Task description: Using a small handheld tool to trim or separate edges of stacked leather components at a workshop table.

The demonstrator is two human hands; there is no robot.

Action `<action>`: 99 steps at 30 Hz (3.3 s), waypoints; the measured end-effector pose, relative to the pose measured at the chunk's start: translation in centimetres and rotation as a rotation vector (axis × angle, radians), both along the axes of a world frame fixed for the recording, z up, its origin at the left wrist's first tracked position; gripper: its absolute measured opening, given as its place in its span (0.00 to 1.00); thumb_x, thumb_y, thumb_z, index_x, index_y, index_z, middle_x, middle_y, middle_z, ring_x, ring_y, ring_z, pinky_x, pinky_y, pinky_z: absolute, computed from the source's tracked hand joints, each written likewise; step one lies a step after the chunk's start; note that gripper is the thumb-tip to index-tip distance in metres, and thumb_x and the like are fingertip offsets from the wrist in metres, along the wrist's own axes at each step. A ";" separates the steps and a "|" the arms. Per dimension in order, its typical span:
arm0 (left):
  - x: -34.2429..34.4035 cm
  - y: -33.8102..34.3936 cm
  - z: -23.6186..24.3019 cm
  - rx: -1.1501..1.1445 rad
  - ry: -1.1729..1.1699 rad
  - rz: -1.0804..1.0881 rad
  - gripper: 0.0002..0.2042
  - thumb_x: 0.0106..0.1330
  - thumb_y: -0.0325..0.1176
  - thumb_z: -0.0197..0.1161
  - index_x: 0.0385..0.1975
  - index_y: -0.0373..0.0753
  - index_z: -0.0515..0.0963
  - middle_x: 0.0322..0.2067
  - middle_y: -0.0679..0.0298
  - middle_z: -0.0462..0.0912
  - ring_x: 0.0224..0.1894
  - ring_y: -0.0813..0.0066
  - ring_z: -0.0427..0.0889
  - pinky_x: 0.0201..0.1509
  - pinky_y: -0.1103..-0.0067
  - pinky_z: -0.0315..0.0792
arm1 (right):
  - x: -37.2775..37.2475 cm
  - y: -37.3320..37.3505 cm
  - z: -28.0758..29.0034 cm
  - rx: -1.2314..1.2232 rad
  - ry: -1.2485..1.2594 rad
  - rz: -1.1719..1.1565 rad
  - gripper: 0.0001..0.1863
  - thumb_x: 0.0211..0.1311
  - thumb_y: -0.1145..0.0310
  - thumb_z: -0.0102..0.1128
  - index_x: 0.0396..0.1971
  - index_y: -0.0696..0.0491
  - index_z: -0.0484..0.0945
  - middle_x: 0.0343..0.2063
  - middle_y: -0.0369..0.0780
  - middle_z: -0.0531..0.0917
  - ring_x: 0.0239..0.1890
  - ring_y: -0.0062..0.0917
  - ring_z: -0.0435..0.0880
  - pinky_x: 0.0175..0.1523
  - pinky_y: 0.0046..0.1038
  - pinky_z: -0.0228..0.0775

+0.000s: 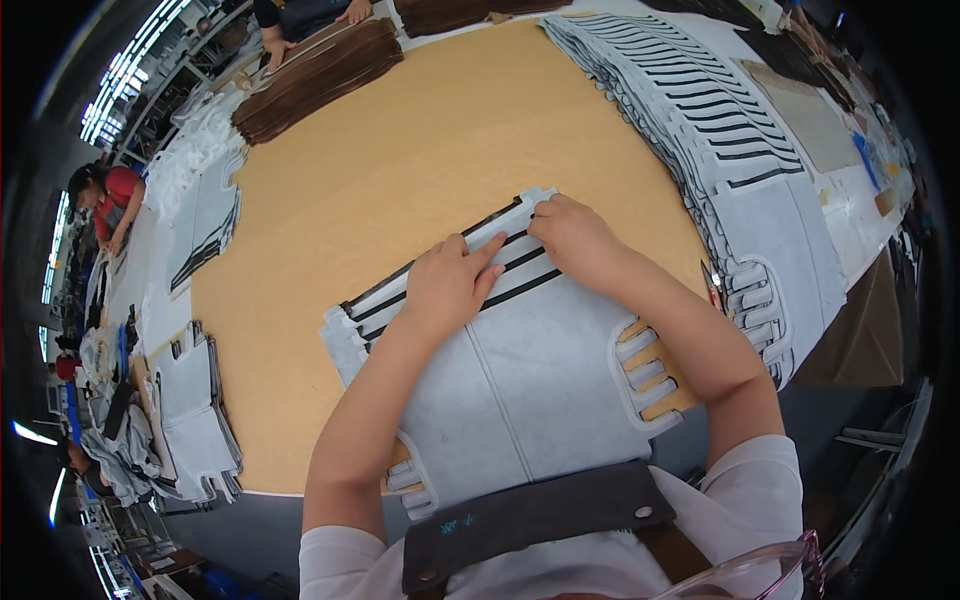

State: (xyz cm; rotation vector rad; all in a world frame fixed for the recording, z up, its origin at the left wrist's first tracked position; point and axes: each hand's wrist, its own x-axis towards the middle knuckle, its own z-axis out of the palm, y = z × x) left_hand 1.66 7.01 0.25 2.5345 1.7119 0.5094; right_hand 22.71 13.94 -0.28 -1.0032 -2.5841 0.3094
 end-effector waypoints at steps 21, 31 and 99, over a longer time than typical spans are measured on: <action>0.6 -0.2 0.5 -0.043 0.173 -0.009 0.18 0.66 0.42 0.57 0.56 0.49 0.75 0.29 0.57 0.74 0.31 0.62 0.77 0.34 0.71 0.72 | -1.1 -2.3 0.3 0.169 -0.034 0.026 0.17 0.53 0.77 0.55 0.44 0.62 0.79 0.38 0.43 0.78 0.44 0.34 0.76 0.51 0.29 0.70; -7.5 -7.9 0.2 0.115 0.065 0.078 0.19 0.59 0.36 0.64 0.52 0.42 0.78 0.50 0.53 0.75 0.55 0.56 0.72 0.59 0.63 0.63 | -2.4 -3.9 1.4 -0.142 -0.230 -0.044 0.13 0.55 0.72 0.56 0.38 0.62 0.79 0.41 0.45 0.78 0.49 0.35 0.75 0.55 0.34 0.68; -14.4 -11.5 0.5 0.051 -0.020 0.476 0.14 0.60 0.26 0.58 0.46 0.33 0.78 0.44 0.57 0.79 0.49 0.60 0.76 0.53 0.68 0.70 | -22.6 -5.8 -1.8 0.194 0.160 0.530 0.06 0.45 0.78 0.57 0.26 0.53 0.79 0.33 0.38 0.75 0.40 0.34 0.72 0.44 0.33 0.65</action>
